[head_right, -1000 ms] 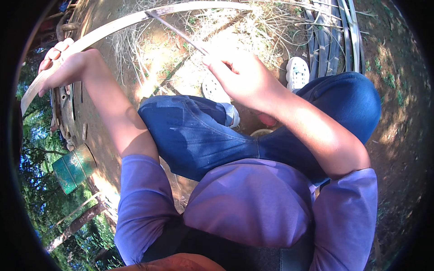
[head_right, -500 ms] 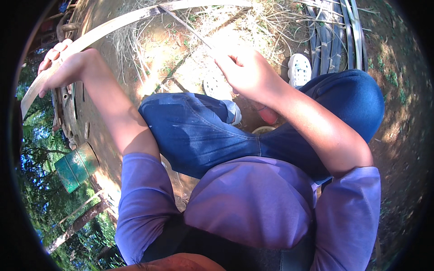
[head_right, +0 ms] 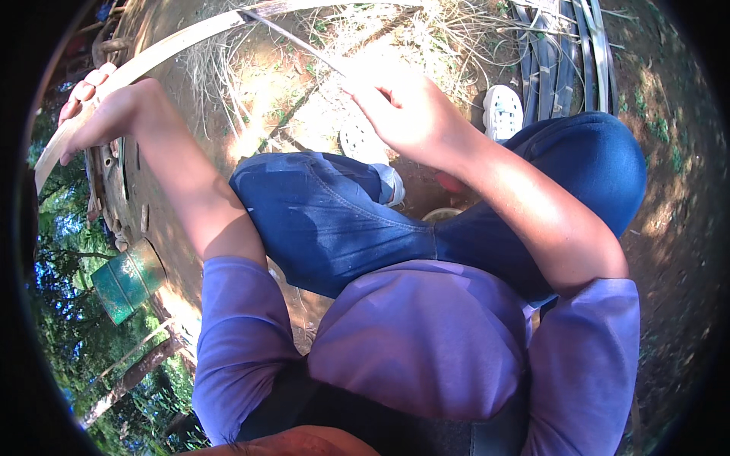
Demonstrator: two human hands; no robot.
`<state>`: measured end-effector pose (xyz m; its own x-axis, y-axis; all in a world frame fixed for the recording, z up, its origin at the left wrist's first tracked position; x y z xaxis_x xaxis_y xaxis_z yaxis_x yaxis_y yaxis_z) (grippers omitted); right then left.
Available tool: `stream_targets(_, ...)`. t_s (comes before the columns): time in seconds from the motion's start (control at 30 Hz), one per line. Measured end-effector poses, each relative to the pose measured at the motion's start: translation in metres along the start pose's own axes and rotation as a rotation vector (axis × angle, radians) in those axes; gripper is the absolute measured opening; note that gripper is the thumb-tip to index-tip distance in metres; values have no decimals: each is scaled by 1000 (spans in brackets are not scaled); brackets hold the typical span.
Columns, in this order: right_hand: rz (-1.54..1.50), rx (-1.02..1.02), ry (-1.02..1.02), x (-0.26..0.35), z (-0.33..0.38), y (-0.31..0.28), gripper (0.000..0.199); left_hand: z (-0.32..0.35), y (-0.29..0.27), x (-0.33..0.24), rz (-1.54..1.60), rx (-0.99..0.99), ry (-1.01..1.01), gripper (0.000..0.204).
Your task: The person is shaving a long bamboo strip with a large knife and then whittles the end of a wooden pole.
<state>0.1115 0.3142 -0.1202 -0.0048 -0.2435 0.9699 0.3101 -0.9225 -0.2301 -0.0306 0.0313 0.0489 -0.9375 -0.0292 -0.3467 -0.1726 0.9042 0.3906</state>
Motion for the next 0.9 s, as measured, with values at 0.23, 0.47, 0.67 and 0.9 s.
stream_targets(0.23, -34, 87, 82, 2, 3, 7, 27, -7, -12, 2, 0, 13, -9, 70)
stream_targets(0.47, -46, 40, 96, -8, -2, 6, 29, -7, -16, 4, -40, -36, -5, 70)
stream_targets(0.67, -36, 19, 260, -27, -13, -2, 29, -3, -16, 7, -33, -59, 5, 68)
stream_targets(0.9, 13, 37, 322, -24, -12, -3, 29, -9, -15, 9, -27, -41, 23, 68)
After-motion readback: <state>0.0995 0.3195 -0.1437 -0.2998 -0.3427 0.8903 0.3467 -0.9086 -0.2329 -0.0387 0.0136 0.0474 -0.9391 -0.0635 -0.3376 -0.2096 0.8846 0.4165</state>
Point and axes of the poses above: each hand's wrist, its own z-axis away from the middle knuckle, its own y-axis out of the palm, x = y × z, the point moved 4 cm from there along -z, towards the middle knuckle, and after that the axes turned 10 degrees about z, right-handed, at the moved point
